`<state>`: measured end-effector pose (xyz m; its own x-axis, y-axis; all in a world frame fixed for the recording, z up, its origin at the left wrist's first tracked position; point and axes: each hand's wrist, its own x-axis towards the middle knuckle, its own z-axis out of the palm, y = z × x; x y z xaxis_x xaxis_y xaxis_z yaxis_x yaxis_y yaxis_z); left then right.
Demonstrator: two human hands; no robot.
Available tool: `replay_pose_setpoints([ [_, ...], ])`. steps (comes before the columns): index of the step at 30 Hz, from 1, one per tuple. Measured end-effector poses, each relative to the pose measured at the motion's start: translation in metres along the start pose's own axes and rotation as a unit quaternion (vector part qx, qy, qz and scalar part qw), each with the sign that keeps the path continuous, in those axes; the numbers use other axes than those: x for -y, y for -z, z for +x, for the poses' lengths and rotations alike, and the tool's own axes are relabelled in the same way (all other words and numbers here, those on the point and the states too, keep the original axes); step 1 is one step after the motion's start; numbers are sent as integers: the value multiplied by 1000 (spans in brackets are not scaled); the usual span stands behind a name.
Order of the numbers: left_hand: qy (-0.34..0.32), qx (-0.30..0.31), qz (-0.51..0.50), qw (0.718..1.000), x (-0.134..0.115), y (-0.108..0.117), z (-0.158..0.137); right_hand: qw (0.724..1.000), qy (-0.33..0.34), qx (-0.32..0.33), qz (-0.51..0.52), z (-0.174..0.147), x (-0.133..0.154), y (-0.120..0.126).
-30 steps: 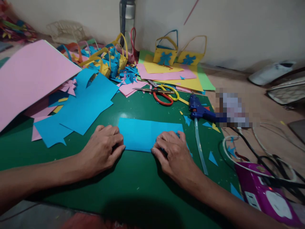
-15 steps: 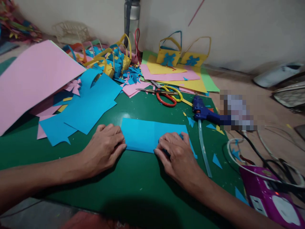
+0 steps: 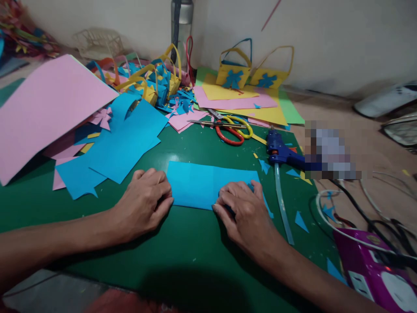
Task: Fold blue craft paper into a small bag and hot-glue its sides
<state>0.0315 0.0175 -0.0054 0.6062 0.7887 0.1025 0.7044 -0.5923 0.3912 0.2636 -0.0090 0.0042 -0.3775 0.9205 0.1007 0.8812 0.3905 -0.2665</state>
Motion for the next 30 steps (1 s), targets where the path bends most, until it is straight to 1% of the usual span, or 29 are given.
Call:
replay_pose_setpoints([
  [6,0,-7,5,1000,0,-3,0,1000,-1,0,-11,0,0,0],
  [9,-3,-10,4,1000,0,-4,0,1000,-2,12,-16,0,0,1],
  [14,-2,1,7,1000,1,-4,0,1000,-9,24,-1,0,0,4],
  [19,-71,33,113,991,0,-2,3,999,-30,29,19,0,0,5],
  [24,-137,80,224,962,-9,6,12,999,-27,27,20,-1,0,5],
  [27,-177,102,256,945,-17,9,17,999,-35,31,22,-2,0,5],
  [30,-201,109,260,938,-21,9,21,998,-38,32,23,-2,0,5],
])
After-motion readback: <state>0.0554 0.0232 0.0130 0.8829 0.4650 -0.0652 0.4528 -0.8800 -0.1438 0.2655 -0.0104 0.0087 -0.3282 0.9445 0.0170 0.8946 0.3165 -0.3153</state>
